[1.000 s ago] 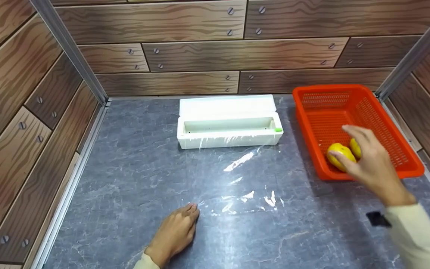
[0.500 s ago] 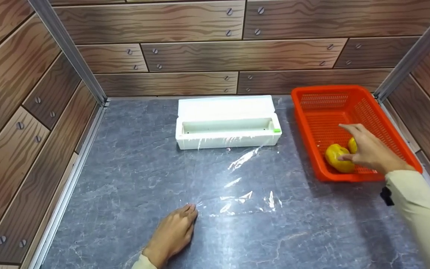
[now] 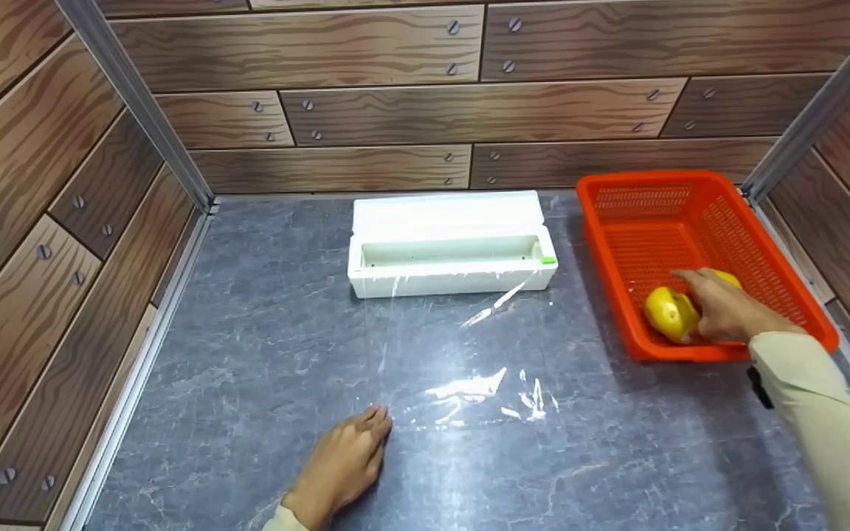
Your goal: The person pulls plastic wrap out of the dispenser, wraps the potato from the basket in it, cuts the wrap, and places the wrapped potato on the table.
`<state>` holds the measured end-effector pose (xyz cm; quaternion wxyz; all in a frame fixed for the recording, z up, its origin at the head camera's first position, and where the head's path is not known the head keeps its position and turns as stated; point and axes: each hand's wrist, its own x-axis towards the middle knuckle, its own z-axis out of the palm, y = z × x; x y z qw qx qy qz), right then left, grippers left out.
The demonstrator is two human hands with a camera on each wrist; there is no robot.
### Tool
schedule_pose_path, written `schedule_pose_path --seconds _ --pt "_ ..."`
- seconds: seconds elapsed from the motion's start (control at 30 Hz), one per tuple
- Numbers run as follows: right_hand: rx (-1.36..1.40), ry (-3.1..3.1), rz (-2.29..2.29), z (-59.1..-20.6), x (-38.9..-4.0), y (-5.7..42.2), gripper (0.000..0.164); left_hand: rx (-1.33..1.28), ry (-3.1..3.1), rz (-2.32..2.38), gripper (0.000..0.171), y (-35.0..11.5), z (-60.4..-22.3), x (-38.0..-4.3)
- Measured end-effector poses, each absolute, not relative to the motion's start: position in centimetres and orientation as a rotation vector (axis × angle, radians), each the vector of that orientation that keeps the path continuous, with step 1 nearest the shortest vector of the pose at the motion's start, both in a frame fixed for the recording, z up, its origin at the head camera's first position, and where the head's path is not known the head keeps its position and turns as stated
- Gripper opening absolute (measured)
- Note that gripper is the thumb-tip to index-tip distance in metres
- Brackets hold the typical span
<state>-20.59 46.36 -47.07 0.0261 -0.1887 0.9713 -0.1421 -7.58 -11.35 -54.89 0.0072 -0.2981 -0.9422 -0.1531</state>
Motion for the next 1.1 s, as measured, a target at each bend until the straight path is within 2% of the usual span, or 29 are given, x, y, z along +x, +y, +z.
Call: schedule_pose_path --seconds 0.17,0.6,1.1 --pt "-0.575 2.967 -0.470 -47.7 -20.6 47.0 0.097 -0.921 -2.932 -0.481 0.032 -11.3 -54.9 -7.6" --pt "-0.317 2.946 -0.595 -48.2 -20.4 46.2 0.094 -0.917 -2.943 -0.492 0.032 -11.4 -54.8 -7.6" --pt "-0.232 2.850 -0.613 -48.8 -20.9 45.7 0.116 -0.918 -2.895 -0.496 0.030 -11.4 -55.2 -7.5"
